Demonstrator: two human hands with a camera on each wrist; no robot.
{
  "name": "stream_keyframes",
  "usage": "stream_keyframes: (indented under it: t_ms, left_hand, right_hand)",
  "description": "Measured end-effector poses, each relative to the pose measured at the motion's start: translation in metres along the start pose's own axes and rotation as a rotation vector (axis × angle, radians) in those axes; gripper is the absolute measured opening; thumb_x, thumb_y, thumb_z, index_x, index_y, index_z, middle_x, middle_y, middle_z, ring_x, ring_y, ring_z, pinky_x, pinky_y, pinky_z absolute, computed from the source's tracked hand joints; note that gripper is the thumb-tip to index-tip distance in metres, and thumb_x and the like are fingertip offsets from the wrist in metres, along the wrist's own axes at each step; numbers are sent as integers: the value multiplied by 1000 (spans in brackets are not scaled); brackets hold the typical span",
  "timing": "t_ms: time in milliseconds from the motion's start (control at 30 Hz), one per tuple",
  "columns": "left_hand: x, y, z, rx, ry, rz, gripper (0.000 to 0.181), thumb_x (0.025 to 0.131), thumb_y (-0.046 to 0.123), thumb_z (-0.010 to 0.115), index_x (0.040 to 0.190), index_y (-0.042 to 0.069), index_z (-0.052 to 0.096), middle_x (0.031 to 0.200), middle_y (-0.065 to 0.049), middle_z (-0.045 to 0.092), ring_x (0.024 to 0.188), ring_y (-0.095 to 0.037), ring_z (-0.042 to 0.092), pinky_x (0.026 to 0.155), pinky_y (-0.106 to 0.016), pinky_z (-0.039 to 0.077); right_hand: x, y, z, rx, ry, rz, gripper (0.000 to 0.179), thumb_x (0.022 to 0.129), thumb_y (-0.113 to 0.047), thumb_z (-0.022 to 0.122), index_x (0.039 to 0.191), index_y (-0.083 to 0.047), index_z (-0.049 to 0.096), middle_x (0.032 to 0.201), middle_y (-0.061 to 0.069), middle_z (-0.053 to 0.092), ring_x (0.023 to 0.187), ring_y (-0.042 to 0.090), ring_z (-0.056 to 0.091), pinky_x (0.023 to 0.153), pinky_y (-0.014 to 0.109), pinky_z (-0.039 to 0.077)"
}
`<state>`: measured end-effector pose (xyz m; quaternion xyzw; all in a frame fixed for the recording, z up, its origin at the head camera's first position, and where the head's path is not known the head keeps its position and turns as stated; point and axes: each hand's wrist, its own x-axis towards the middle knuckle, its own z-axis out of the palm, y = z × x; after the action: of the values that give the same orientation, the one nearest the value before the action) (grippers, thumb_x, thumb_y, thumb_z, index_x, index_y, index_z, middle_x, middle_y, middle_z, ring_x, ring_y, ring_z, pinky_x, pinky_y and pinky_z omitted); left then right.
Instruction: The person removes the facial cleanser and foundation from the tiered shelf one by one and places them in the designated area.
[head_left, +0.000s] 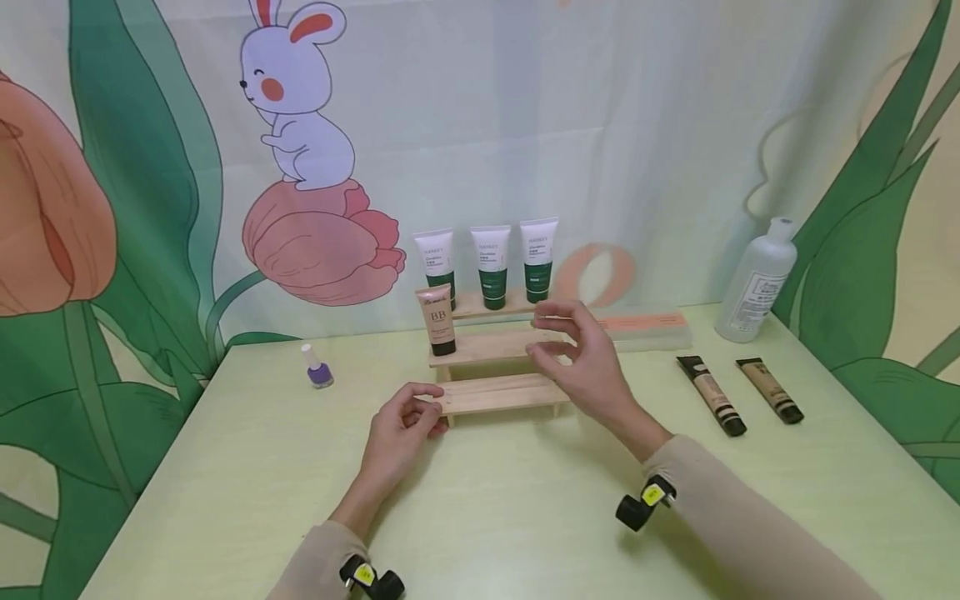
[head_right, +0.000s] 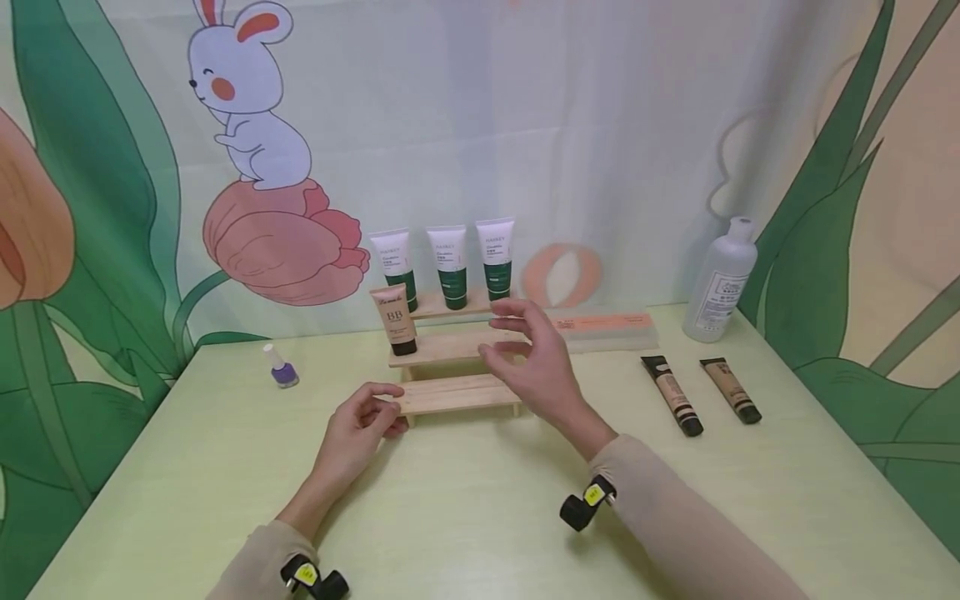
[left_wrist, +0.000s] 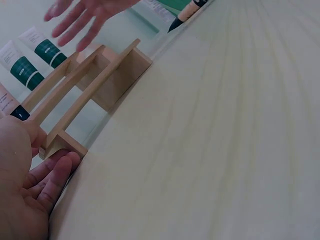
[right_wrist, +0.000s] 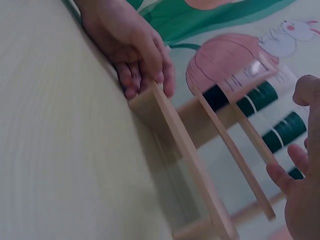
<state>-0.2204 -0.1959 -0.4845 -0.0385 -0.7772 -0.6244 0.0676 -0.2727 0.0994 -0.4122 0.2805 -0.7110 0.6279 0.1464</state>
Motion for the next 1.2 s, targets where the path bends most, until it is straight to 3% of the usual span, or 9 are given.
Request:
stream_keyframes:
  t_ms: [167, 333, 500, 700, 833, 1200]
  left_hand:
    - [0, -1, -1, -1, -6, 15, 16, 111, 8, 70, 126, 10, 75, 98, -17, 80, 90, -30, 82, 83, -32, 70]
    - [0, -2, -2, -3, -6, 15, 16, 111, 8, 70, 126, 9, 75, 99, -17, 80, 90, -30, 82, 84, -32, 70]
    - [0, -2, -3, 9, -2, 12, 16, 110, 8, 70, 126, 11, 75, 98, -15, 81, 89, -29, 82, 83, -31, 70]
    - [1, -1, -2, 9, -4, 20, 16, 110, 7, 70, 125, 10, 76, 97, -15, 81, 87, -28, 81, 82, -31, 70]
    - [2, 0, -1, 3, -6, 29, 17, 110, 7, 71, 126, 10, 76, 97, -16, 81, 87, -29, 81, 82, -31, 70]
    - [0, -1, -1, 7, 1, 19, 17, 110, 7, 71, 125, 11, 76, 96, -15, 80, 87, -29, 81, 83, -31, 70]
  right_hand:
    - [19, 1, 34, 39, -42, 11, 56, 99, 0, 82, 149, -6, 58, 151, 20, 61, 135, 40, 66, 105, 49, 65]
    - [33, 4, 59, 64, -61, 33, 53, 101, -2, 81, 148, -6, 58, 149, 15, 62, 135, 41, 66, 107, 50, 64]
    - [42, 7, 77, 68, -66, 53, 52, 102, -1, 78, 149, -6, 57, 153, 21, 59, 135, 37, 67, 110, 54, 62]
    - [49, 9, 93, 49, -67, 73, 50, 103, 0, 75, 150, -4, 57, 149, 13, 63, 134, 31, 68, 109, 51, 62]
    - [53, 9, 100, 21, -62, 83, 49, 104, -3, 76, 149, -11, 58, 145, 7, 66, 133, 28, 67, 108, 45, 64]
    - [54, 10, 114, -28, -74, 132, 46, 107, -7, 74, 150, -12, 55, 136, 11, 69, 127, 27, 68, 106, 41, 64]
